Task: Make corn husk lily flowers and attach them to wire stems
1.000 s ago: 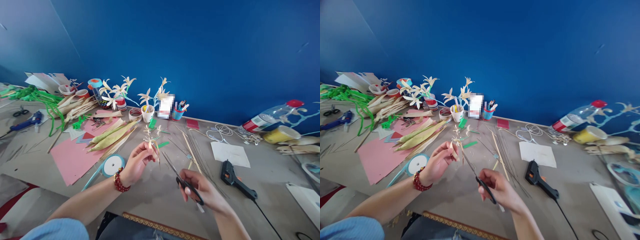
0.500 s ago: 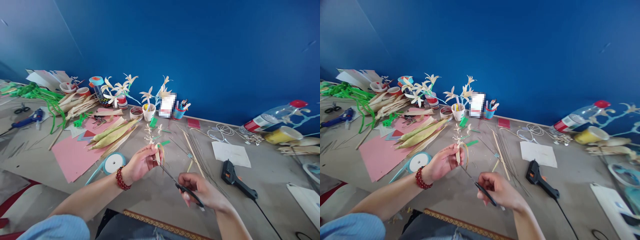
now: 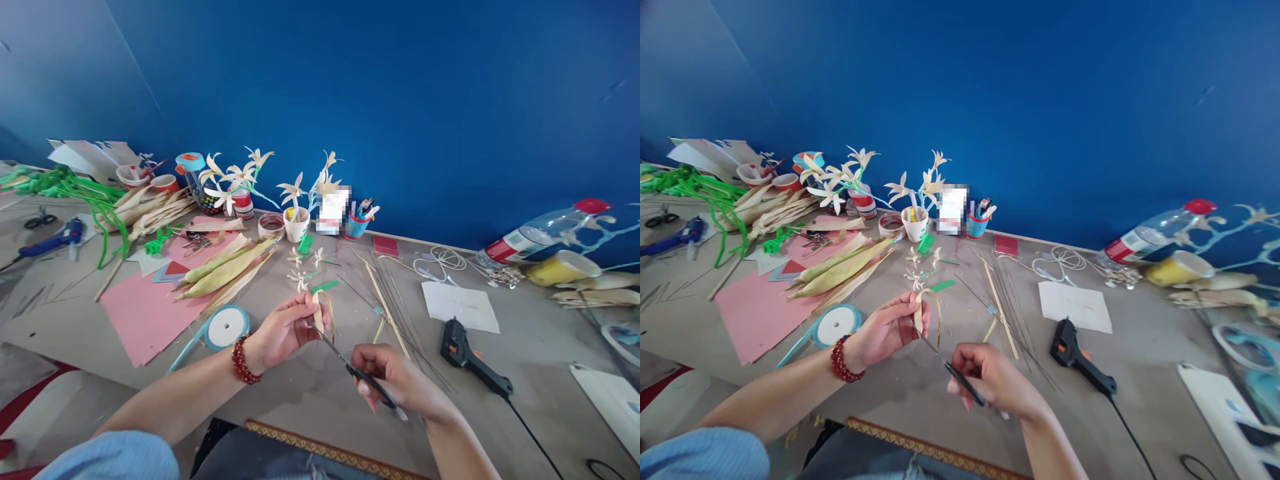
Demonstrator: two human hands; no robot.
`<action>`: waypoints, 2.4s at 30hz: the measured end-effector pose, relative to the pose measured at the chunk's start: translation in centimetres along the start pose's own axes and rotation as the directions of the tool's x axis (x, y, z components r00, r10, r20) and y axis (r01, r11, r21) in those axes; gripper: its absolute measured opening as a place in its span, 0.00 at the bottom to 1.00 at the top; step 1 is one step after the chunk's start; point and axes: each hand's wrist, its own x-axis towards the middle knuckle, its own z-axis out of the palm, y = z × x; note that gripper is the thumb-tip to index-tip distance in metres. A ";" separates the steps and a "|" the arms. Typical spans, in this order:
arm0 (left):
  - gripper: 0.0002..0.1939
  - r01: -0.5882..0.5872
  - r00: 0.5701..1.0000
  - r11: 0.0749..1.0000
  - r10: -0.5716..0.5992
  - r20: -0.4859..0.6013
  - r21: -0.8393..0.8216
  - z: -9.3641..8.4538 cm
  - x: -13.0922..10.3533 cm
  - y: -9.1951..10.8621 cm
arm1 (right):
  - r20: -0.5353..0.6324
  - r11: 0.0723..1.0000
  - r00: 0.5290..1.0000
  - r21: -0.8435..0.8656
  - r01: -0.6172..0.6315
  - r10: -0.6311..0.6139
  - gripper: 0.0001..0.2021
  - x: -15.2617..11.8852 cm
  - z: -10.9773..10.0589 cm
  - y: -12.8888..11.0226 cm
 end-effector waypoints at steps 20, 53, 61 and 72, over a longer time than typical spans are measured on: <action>0.08 -0.037 0.999 0.999 0.037 0.001 0.026 0.1 -0.1 0.1 | -0.011 0.999 0.999 0.025 0.034 -0.033 0.20 -0.1 0.0 0.0; 0.07 -0.148 0.987 0.989 0.147 -0.065 -0.003 -0.1 0.1 0.0 | -0.215 0.990 0.969 0.044 0.134 -0.121 0.26 -0.9 -0.1 -1.7; 0.06 -0.207 0.972 0.977 0.199 -0.126 -0.052 0.0 0.0 -0.9 | -0.181 0.964 0.955 0.085 0.252 -0.234 0.26 1.1 2.7 -0.9; 0.07 -0.221 0.967 0.975 0.217 -0.135 -0.016 0.2 -0.1 -1.0 | -0.185 0.969 0.955 0.040 0.243 -0.232 0.26 1.3 3.1 -0.7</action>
